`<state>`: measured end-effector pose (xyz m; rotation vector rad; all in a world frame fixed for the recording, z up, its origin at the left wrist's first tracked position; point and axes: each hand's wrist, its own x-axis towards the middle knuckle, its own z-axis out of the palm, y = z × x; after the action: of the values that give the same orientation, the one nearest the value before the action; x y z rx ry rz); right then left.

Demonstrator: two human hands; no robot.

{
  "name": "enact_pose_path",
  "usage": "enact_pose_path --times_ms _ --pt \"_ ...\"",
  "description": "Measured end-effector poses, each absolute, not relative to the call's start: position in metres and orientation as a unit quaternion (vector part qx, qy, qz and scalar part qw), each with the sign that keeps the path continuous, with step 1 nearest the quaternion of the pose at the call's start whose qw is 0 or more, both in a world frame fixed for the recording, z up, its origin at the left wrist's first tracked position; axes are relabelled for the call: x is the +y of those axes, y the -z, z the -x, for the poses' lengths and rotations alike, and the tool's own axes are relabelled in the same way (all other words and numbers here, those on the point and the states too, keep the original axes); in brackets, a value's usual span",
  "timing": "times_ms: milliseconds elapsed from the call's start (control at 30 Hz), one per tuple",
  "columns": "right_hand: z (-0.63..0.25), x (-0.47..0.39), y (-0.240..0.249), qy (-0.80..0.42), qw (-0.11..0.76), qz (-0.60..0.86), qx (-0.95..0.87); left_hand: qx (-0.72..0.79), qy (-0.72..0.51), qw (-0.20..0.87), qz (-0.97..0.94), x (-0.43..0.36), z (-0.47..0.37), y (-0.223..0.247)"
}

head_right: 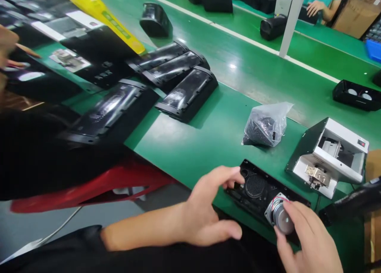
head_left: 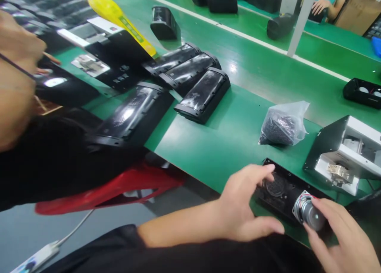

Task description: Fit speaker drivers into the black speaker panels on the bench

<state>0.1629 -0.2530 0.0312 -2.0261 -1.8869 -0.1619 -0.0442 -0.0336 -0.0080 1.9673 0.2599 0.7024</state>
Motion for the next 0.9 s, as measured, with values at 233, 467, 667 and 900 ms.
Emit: enact_pose_path --times_ms 233,467,667,900 --pt "-0.191 -0.225 -0.048 0.016 0.115 0.667 -0.736 0.028 -0.2 0.439 -0.876 0.009 0.038 0.05" --pt "-0.2 -0.222 -0.048 0.017 0.067 0.634 -0.77 0.027 -0.206 0.449 -0.869 0.005 0.033 0.057" --pt "-0.199 -0.235 -0.028 -0.013 0.044 0.656 -0.754 0.034 -0.192 0.456 -0.868 0.007 0.033 0.054" --pt "-0.196 -0.237 -0.023 -0.024 0.049 0.659 -0.75 0.028 -0.197 0.45 -0.871 0.007 0.033 0.054"
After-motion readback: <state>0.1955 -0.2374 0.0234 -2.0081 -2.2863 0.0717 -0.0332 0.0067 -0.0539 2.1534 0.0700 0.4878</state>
